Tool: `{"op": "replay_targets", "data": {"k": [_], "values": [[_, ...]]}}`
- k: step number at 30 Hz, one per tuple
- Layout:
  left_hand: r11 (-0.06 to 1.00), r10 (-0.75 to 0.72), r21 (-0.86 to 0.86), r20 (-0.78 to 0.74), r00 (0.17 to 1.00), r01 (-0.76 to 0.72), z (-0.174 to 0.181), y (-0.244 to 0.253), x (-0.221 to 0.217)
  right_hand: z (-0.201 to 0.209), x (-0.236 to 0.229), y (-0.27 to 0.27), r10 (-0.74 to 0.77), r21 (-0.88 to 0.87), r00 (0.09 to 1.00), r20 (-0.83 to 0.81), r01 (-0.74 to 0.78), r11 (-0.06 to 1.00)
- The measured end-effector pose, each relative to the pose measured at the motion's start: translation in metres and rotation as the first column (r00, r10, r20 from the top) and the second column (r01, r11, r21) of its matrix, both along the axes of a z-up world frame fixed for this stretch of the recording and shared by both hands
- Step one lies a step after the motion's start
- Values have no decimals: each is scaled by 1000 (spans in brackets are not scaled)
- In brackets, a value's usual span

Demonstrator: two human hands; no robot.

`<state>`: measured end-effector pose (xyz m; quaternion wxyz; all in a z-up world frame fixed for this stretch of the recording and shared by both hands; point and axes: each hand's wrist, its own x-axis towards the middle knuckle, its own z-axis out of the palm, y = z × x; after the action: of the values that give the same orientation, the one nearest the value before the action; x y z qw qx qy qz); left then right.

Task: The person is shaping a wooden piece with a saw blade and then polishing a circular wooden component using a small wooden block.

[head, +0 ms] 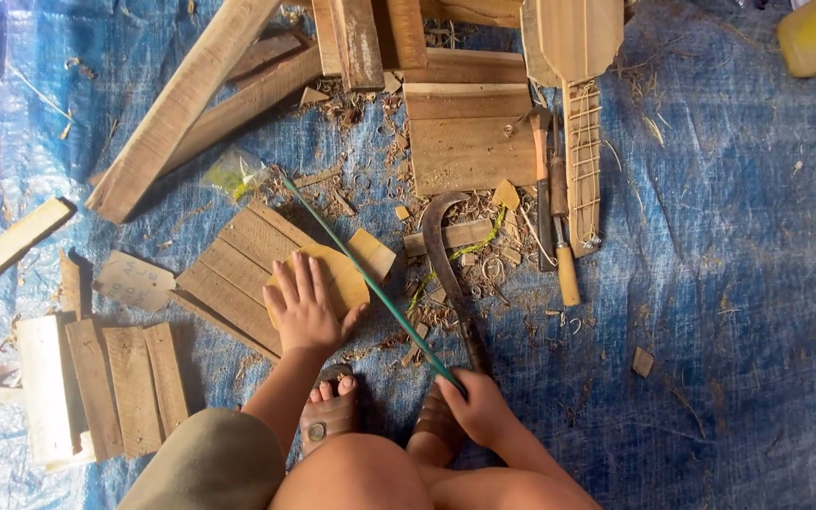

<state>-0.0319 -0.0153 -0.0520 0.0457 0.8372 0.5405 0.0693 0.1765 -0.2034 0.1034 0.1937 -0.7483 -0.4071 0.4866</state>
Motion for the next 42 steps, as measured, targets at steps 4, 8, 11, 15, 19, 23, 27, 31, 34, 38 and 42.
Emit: {"op": "replay_targets", "data": {"k": [4,8,11,15,19,23,27,31,34,38,42], "values": [[1000,-5,9,42,999,5,5,-4,-3,-14,51,-93,-150,-227,988,-43,137,964],[993,-46,106,39,998,42,18,0,1,18,63,-75,-90,-276,995,38,97,956],[985,-87,147,4,996,86,17,3,-2,30,39,-15,-144,-243,989,-34,131,961],[985,-102,138,-23,995,104,16,3,-3,13,-6,80,-173,-243,984,-35,159,957],[990,-91,104,-26,996,93,14,0,-9,-11,-23,97,-95,-63,995,-23,93,994],[1000,-30,2,-17,999,30,14,2,-5,-9,-6,49,-68,-20,995,-67,67,998],[999,-31,25,-75,997,33,32,1,-7,22,17,-23,23,-89,995,-101,-32,996],[969,-74,232,-48,996,83,25,-4,-6,47,39,-41,-72,-228,988,-139,39,973],[946,-131,304,28,991,117,31,-7,-3,68,35,-16,-39,-229,990,-135,7,973],[896,-86,437,-15,996,84,41,-8,3,23,15,29,-9,-103,997,-81,0,995],[896,-23,441,-70,997,52,52,-8,6,4,-11,86,21,-41,996,-89,-25,999]]}}
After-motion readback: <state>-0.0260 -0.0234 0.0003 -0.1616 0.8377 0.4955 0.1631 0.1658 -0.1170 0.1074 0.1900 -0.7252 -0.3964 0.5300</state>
